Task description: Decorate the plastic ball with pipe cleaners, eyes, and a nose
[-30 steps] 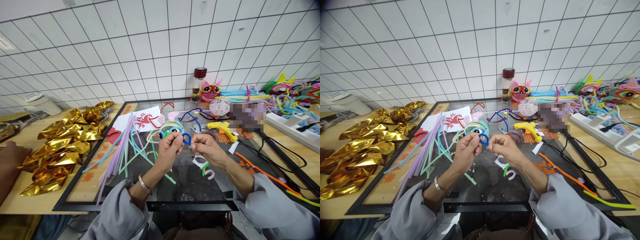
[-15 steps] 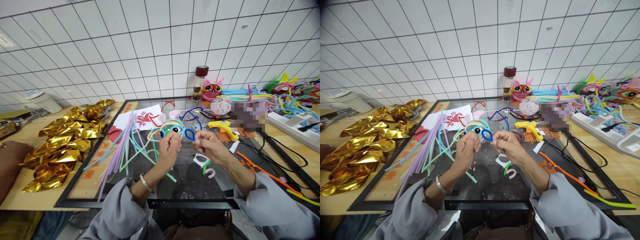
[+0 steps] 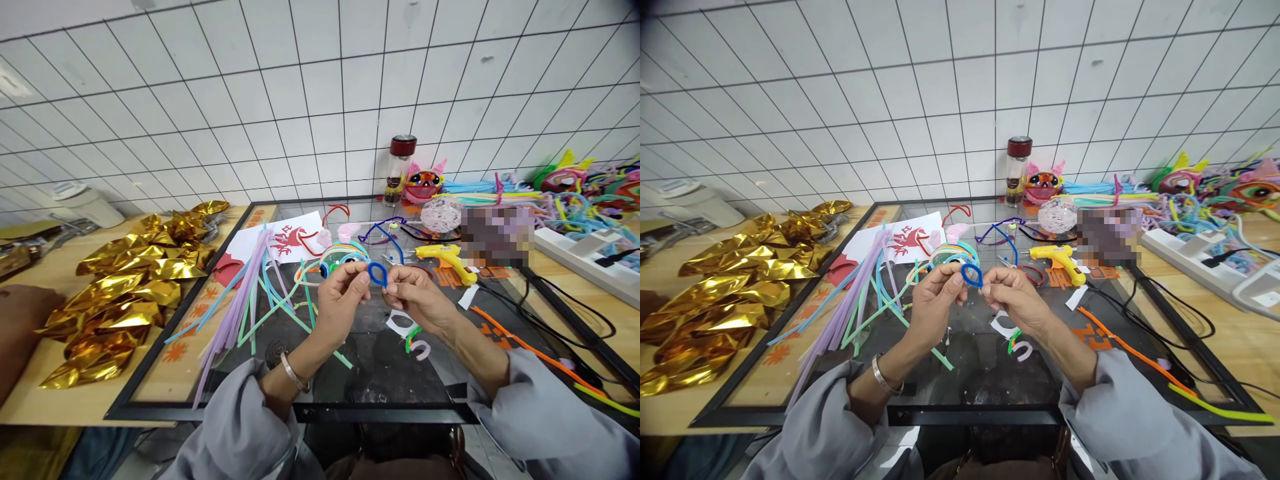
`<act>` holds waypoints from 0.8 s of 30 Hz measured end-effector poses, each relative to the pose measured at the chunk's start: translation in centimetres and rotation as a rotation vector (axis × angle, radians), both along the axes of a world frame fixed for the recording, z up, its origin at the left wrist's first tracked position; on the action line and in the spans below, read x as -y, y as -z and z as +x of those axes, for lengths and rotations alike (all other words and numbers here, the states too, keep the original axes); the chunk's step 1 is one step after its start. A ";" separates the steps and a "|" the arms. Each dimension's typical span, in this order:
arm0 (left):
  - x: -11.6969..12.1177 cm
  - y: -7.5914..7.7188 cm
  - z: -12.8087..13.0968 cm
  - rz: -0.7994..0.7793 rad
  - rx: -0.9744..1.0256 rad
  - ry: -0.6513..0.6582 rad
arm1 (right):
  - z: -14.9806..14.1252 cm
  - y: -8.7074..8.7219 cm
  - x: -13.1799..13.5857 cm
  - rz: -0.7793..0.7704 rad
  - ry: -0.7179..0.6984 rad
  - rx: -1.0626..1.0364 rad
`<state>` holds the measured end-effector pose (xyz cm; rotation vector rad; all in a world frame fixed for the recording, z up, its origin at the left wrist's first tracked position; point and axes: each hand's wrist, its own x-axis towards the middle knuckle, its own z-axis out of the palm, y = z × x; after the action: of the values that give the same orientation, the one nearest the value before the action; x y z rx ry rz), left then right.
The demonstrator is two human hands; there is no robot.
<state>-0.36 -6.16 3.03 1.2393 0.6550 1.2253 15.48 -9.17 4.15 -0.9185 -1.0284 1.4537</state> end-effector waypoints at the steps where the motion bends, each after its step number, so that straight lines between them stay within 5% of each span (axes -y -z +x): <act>1: -0.1 0.1 0.0 -0.004 0.014 0.021 | 0.0 0.0 0.0 -0.001 -0.002 -0.002; 7: -0.2 0.6 -0.1 0.028 0.048 0.195 | -0.2 0.1 0.0 0.004 -0.031 -0.023; 24: 0.1 0.0 0.1 -0.098 0.193 0.337 | -0.2 0.5 0.0 -0.022 -0.078 -0.103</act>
<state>-0.25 -6.23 3.05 1.0822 0.3435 1.0026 15.28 -9.21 3.61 -0.8181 -0.9835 1.5634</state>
